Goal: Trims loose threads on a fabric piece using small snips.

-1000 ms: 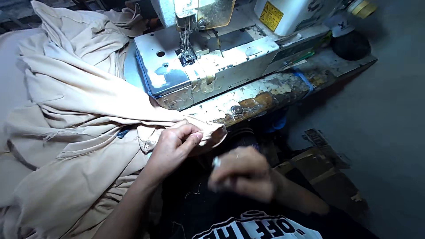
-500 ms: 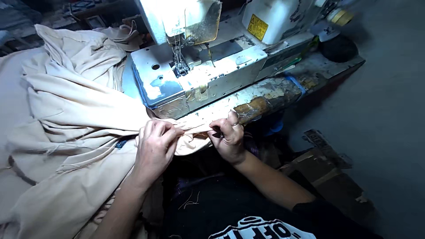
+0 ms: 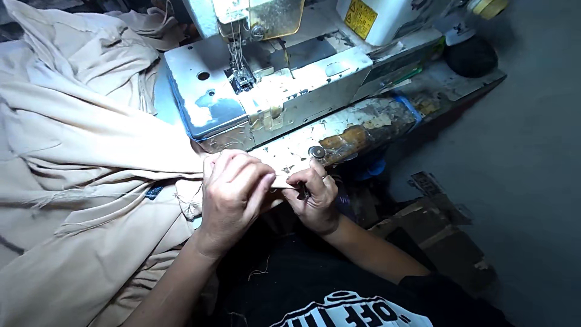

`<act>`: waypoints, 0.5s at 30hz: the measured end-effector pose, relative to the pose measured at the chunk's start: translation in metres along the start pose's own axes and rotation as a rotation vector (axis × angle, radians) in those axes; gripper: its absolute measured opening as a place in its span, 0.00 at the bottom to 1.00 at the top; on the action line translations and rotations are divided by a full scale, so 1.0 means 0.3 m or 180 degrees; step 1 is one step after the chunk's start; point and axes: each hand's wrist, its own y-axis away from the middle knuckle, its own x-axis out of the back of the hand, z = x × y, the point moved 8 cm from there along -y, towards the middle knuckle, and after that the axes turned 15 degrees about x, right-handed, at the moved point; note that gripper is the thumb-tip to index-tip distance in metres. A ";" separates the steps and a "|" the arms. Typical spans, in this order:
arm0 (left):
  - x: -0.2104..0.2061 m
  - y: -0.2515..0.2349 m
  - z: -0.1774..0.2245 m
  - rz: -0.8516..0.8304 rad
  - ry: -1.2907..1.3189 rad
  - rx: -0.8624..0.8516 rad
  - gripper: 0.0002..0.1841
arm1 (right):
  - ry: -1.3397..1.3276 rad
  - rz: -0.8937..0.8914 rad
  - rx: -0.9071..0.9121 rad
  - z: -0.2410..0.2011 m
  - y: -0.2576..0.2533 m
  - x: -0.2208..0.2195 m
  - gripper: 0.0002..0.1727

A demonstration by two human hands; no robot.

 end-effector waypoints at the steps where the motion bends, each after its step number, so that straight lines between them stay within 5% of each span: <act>1: 0.029 -0.003 -0.019 0.0121 0.0087 0.0144 0.11 | -0.0024 -0.0010 -0.0026 0.006 0.006 -0.003 0.08; 4: 0.124 -0.023 -0.071 0.0332 0.0679 0.0827 0.08 | -0.0025 0.0028 -0.0072 0.023 0.023 -0.006 0.07; 9: 0.045 -0.029 -0.060 -0.0919 0.3827 0.1784 0.15 | -0.0091 -0.0038 -0.0034 0.024 0.028 -0.020 0.05; 12: 0.125 -0.030 -0.073 -0.0867 0.4358 0.1846 0.15 | -0.0025 -0.0088 -0.0048 0.039 0.035 -0.019 0.04; 15: 0.394 0.041 -0.192 -0.0517 0.3953 0.1356 0.09 | 0.0047 -0.0209 -0.0096 0.051 0.037 -0.016 0.04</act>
